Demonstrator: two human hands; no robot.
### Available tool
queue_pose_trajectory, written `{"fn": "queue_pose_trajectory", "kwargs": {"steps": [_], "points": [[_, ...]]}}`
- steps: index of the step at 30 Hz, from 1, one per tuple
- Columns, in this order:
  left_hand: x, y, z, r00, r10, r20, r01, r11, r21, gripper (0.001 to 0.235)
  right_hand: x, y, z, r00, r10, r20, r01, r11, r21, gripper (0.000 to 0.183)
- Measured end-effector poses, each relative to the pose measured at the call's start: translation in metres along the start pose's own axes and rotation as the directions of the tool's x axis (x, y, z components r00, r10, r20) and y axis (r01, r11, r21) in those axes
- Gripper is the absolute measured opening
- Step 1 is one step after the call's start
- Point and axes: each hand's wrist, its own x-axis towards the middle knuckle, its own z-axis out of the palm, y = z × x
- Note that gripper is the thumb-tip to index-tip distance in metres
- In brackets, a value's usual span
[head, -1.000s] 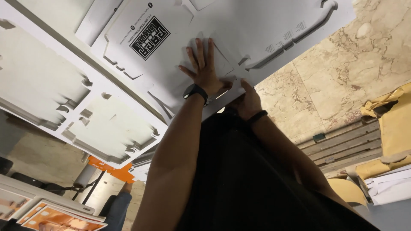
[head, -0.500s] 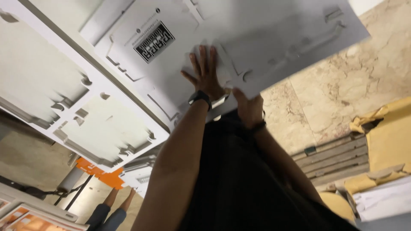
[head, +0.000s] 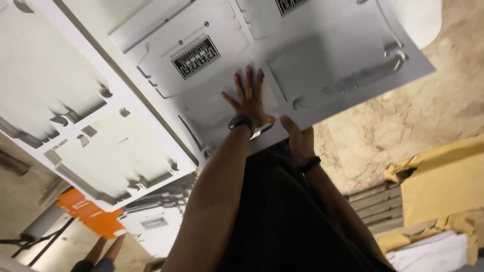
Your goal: The person is removing pre-cut cardboard pieces from larger sheets and stacking them neatly on a table in a packaging factory.
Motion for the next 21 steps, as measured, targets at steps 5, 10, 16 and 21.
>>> {"fn": "queue_pose_trajectory", "kwargs": {"steps": [5,10,16,21], "points": [[0.0,-0.011,0.009,1.0,0.027,-0.003,-0.027,0.996,-0.089,0.15,-0.022,-0.014,0.009,0.994,-0.11,0.011,0.11,0.993,-0.042,0.052],[0.005,-0.017,0.009,0.998,0.07,0.004,-0.068,0.986,-0.154,0.156,0.001,0.013,0.003,0.987,-0.157,-0.018,0.156,0.986,-0.058,0.039],[0.01,-0.059,0.045,0.954,0.197,-0.227,-0.277,0.867,-0.413,0.131,0.029,0.048,-0.01,0.999,-0.007,0.052,-0.006,0.97,0.245,0.036],[-0.008,-0.162,0.078,0.428,-0.695,-0.578,0.022,0.647,-0.762,0.051,0.025,0.044,-0.005,0.984,0.118,0.131,-0.14,0.974,0.178,0.04]]}}
